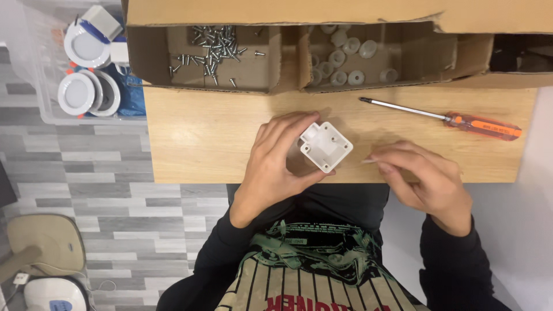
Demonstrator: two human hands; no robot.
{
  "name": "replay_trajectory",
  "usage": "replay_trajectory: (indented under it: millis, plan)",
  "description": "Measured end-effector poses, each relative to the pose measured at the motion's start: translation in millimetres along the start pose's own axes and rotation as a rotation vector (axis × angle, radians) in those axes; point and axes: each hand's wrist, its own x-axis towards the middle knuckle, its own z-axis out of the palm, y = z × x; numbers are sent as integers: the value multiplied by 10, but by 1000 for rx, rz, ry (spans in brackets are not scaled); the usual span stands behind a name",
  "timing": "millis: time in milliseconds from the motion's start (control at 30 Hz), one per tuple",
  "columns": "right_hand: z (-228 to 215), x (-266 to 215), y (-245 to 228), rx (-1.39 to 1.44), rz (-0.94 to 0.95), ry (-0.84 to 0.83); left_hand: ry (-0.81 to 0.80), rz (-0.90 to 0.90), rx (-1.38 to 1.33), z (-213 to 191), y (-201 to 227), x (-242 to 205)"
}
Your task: The person assembles a small white plastic electrical component by screwing a blue part onto it using an orange screwdriver. They then insert a white plastic piece into the assembly and place the finished unit into a nearby container.
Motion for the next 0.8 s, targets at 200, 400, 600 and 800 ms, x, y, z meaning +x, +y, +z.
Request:
replay_trajectory:
  millis: [200, 400, 600, 800]
  plan:
    - [10, 462, -77, -93, -74, -113, -97, -41, -79, -63, -74, -24]
    - [69, 666, -64, -73, -166, -179, -147, 2, -69, -69, -111, -33]
    - [146, 698, -57, -84, -190, -267, -132, 31, -65, -44, -162, -69]
    - [136, 704, -21, 20, -184, -371, -160, 12, -48, -59, -155, -66]
